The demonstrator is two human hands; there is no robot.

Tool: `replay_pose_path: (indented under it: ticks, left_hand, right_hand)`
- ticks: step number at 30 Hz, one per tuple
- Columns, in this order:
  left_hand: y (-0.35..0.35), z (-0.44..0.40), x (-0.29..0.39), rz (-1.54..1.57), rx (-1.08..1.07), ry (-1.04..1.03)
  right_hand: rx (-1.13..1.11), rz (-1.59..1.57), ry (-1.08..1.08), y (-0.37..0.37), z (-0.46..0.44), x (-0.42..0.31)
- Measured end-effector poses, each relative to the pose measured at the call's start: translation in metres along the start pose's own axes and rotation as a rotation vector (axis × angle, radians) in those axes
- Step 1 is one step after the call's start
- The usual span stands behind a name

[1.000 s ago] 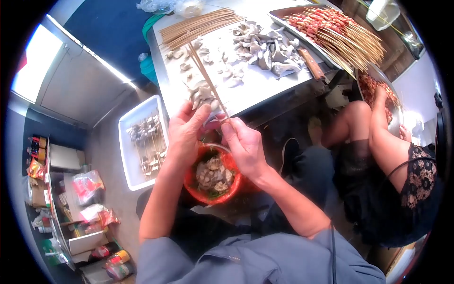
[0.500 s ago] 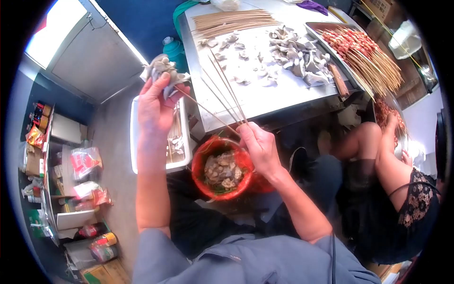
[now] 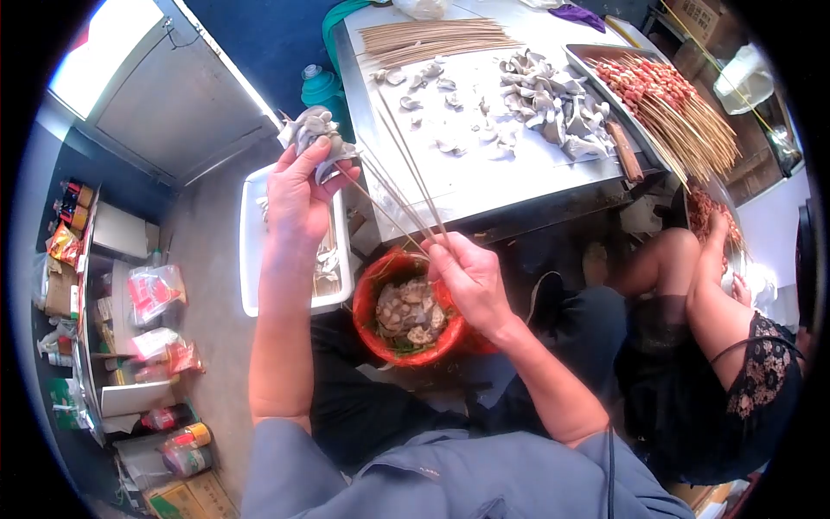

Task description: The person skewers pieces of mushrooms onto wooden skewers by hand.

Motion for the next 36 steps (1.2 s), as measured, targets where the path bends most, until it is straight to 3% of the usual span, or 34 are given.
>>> replay_pose_path:
  ticks: [21,36]
  left_hand:
    - [-0.028,0.009,-0.01,-0.008,-0.109,0.003]
    - [-0.01,0.003,-0.012,-0.001,0.017,0.032]
  right_hand:
    - [-0.017,-0.075,-0.063,-0.002,0.001,0.005]
    - [0.109,-0.048,0.05,0.007,0.001,-0.006]
Point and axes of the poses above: each hand's wrist, its own z-axis away from the middle knuckle, its own y-axis out of the back of the hand, x = y × z, the point moved 9 cm from there along -z, towards the middle knuckle, and after that the axes turned 5 degrees about -z, right-handed, at the moved point
